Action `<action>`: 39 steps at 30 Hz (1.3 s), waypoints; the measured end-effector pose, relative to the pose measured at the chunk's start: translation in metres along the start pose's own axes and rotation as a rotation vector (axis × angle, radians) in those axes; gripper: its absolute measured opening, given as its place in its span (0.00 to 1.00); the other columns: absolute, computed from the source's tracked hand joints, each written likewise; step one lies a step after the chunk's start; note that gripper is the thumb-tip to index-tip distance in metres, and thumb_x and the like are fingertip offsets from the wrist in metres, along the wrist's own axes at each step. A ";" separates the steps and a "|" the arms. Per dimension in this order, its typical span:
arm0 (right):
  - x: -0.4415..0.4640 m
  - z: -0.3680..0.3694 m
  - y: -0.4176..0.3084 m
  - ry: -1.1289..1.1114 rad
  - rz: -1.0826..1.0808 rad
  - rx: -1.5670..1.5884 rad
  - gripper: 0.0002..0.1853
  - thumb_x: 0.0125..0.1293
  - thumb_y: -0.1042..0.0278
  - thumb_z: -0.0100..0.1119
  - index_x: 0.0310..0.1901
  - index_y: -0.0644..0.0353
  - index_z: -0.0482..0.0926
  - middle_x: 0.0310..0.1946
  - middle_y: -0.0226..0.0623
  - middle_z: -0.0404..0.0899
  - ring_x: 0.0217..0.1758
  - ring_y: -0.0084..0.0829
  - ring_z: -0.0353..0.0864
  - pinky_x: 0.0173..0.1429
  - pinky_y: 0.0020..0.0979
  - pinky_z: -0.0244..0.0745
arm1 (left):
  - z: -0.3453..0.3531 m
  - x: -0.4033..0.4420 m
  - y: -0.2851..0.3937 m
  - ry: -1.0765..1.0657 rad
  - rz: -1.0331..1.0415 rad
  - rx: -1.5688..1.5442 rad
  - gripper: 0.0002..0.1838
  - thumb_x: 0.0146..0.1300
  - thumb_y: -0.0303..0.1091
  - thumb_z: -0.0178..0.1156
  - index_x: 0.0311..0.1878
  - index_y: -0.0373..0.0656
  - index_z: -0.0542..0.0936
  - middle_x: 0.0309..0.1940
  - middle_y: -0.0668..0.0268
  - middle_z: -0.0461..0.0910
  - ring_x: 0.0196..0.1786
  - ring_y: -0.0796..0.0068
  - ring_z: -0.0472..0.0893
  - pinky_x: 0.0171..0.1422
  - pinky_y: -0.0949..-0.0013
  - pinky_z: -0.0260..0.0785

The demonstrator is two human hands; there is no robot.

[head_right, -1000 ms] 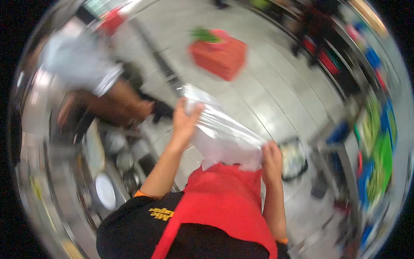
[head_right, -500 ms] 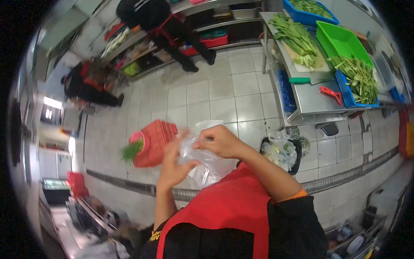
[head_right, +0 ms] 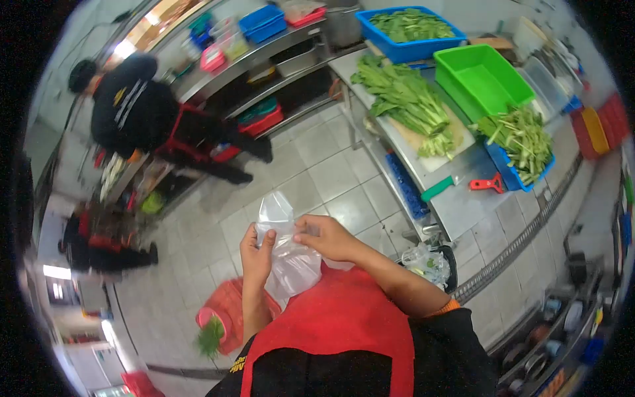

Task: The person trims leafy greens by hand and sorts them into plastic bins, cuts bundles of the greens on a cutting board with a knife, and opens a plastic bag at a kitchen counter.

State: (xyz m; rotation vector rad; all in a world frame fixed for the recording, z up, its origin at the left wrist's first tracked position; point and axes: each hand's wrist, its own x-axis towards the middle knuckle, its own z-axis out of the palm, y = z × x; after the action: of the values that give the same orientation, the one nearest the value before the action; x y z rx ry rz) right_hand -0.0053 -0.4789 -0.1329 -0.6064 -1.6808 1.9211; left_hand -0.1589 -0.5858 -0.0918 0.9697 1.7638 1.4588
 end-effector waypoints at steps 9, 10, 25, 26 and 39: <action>0.082 -0.054 -0.057 0.473 0.174 -0.087 0.11 0.61 0.66 0.68 0.35 0.65 0.80 0.26 0.31 0.81 0.28 0.19 0.75 0.33 0.26 0.70 | 0.029 0.172 0.012 -0.150 0.285 0.441 0.11 0.60 0.29 0.66 0.43 0.38 0.75 0.30 0.69 0.74 0.34 0.79 0.72 0.42 0.71 0.66; 0.085 -0.058 -0.062 0.445 0.222 -0.011 0.11 0.61 0.65 0.68 0.35 0.64 0.81 0.26 0.29 0.81 0.29 0.19 0.75 0.33 0.26 0.70 | 0.035 0.176 0.012 -0.565 0.064 0.299 0.13 0.63 0.28 0.63 0.48 0.38 0.75 0.33 0.69 0.76 0.36 0.79 0.74 0.45 0.72 0.67; 0.107 -0.222 -0.028 0.319 0.138 0.198 0.13 0.68 0.55 0.60 0.38 0.57 0.77 0.29 0.22 0.75 0.33 0.17 0.72 0.36 0.25 0.69 | 0.165 0.255 0.045 -0.212 0.690 0.831 0.21 0.49 0.26 0.66 0.49 0.40 0.77 0.41 0.52 0.81 0.48 0.52 0.81 0.49 0.57 0.72; 0.111 -0.218 -0.022 0.163 0.043 0.101 0.17 0.68 0.49 0.61 0.37 0.58 0.78 0.26 0.22 0.73 0.31 0.17 0.70 0.33 0.25 0.67 | 0.179 0.252 0.054 -0.214 0.793 0.781 0.24 0.48 0.24 0.66 0.51 0.42 0.76 0.41 0.51 0.82 0.50 0.49 0.81 0.48 0.56 0.72; 0.035 -0.327 -0.016 0.821 0.525 -1.179 0.63 0.30 0.51 0.83 0.71 0.56 0.56 0.70 0.52 0.55 0.75 0.54 0.51 0.74 0.45 0.55 | 0.167 0.318 0.005 -0.413 0.070 0.898 0.28 0.57 0.26 0.57 0.62 0.39 0.64 0.49 0.40 0.78 0.52 0.37 0.77 0.55 0.49 0.69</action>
State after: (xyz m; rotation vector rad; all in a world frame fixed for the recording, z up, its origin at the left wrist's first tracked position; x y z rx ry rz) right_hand 0.1762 -0.2053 -0.1607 -2.0605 -1.9675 0.4600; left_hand -0.1827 -0.2288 -0.1234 1.6327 2.0657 0.3754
